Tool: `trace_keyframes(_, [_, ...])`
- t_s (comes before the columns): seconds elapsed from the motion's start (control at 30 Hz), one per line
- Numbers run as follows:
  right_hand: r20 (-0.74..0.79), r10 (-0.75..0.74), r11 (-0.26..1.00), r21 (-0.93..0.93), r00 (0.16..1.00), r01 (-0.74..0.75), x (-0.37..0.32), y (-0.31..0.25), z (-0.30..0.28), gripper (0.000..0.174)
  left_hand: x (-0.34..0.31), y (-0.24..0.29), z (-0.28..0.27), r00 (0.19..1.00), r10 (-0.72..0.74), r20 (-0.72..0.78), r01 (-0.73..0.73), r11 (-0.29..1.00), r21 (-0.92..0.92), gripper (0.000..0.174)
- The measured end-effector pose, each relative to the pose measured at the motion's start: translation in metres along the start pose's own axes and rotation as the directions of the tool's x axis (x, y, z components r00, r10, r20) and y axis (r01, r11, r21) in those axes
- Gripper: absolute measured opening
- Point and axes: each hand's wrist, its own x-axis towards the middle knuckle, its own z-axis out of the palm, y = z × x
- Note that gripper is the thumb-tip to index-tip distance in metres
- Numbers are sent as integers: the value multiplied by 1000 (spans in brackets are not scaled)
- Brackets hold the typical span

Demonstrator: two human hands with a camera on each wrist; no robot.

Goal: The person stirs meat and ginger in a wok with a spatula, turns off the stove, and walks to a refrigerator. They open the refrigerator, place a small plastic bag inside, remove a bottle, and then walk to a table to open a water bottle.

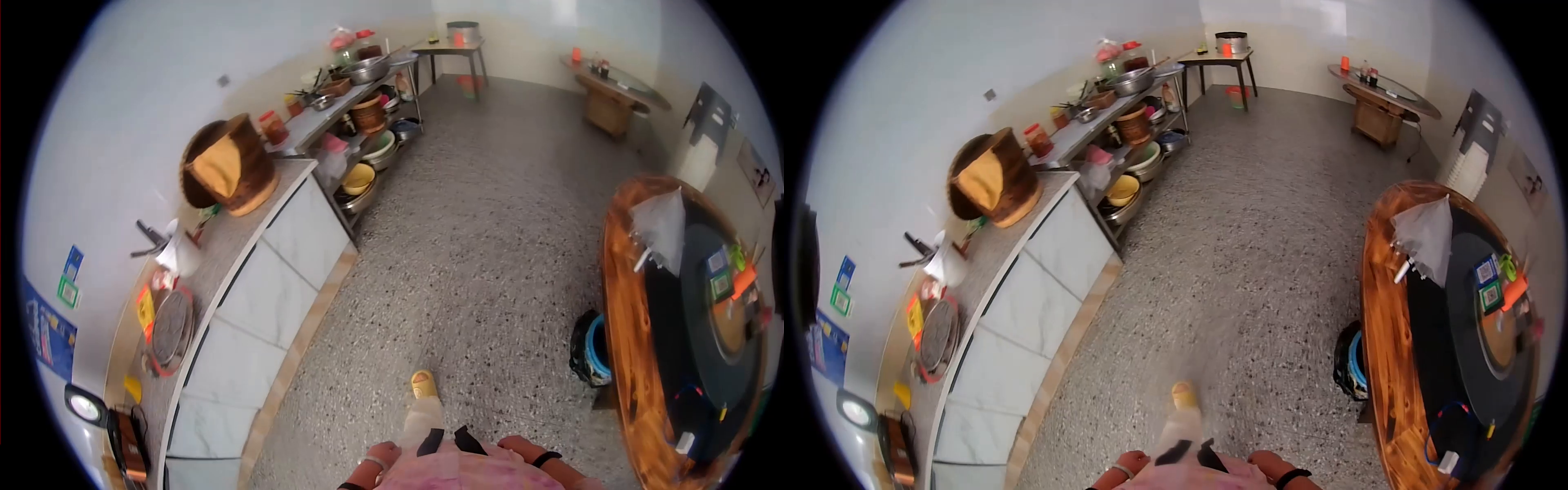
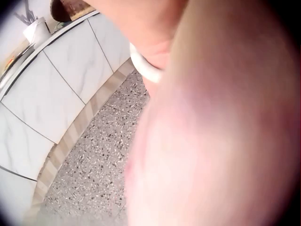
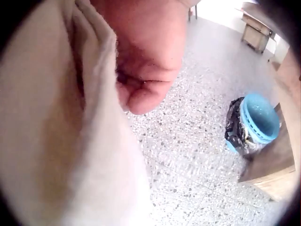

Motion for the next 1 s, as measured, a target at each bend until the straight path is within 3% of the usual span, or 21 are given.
trace_keyframes(0.07, [63, 156, 987, -54, 986, -152, 39, -2, -44, 32, 42, 6, -35, 1000, -5, 1, 5, 1000, -25, 41])
trace_keyframes(0.1, [72, 166, 985, -52, 983, -162, 55, -10, -68, 32, 66, -1, -61, 999, 31, -24, -30, 998, 61, 40])
trace_keyframes(0.13, [8, 212, 972, -109, 977, -210, 70, -19, -92, 30, 89, -9, -84, 997, 65, -44, -58, 988, 140, 38])
trace_keyframes(0.2, [-56, 251, 953, -161, 966, -257, 102, -46, -149, 28, 158, -50, -115, 996, 14, 92, -58, 868, 493, 33])
trace_keyframes(0.33, [-458, 268, 963, 124, 847, -238, 155, -95, -255, 24, 230, -33, -213, 977, -5, 214, -137, 757, 639, 32])
trace_keyframes(0.4, [-453, 310, 951, 133, 836, -281, 166, -113, -311, 25, 269, -4, -249, 963, 58, 262, -244, 598, 764, 25])
trace_keyframes(0.43, [-469, 326, 944, 114, 821, -310, 175, -114, -333, 25, 291, 11, -261, 961, 49, 272, -248, 590, 768, 25])
trace_keyframes(0.53, [-409, 299, 952, 62, 862, -300, 227, -83, -391, 25, 374, 73, -284, 968, 121, 220, -245, 654, 716, 27])
trace_keyframes(0.57, [-398, 293, 954, 55, 870, -296, 246, -74, -414, 25, 394, 97, -287, 994, 76, 80, -107, 860, 499, 29])
trace_keyframes(0.6, [-371, 275, 961, 74, 887, -267, 266, -65, -439, 26, 411, 122, -291, 999, -15, -47, 25, 977, 212, 31])
trace_keyframes(0.67, [-337, 236, 972, 60, 912, -229, 299, -42, -518, 28, 445, 175, -301, 998, -16, -59, 23, 993, 115, 33])
trace_keyframes(0.73, [-236, 258, 960, -46, 937, -276, 324, -35, -588, 32, 472, 211, -320, 992, 85, 94, -99, 984, 147, 31])
trace_keyframes(0.77, [-215, 219, 969, -67, 952, -238, 342, -25, -618, 31, 483, 230, -331, 994, 85, 68, -95, 983, 159, 30])
trace_keyframes(0.9, [-201, 157, 971, -150, 967, -188, 386, -43, -742, 28, 506, 297, -390, 988, -153, 24, 155, 981, -114, 36])
trace_keyframes(1.0, [-83, 143, 948, -276, 986, -161, 452, -58, -805, 29, 539, 297, -409, 985, -171, 14, 170, 964, -203, 37])
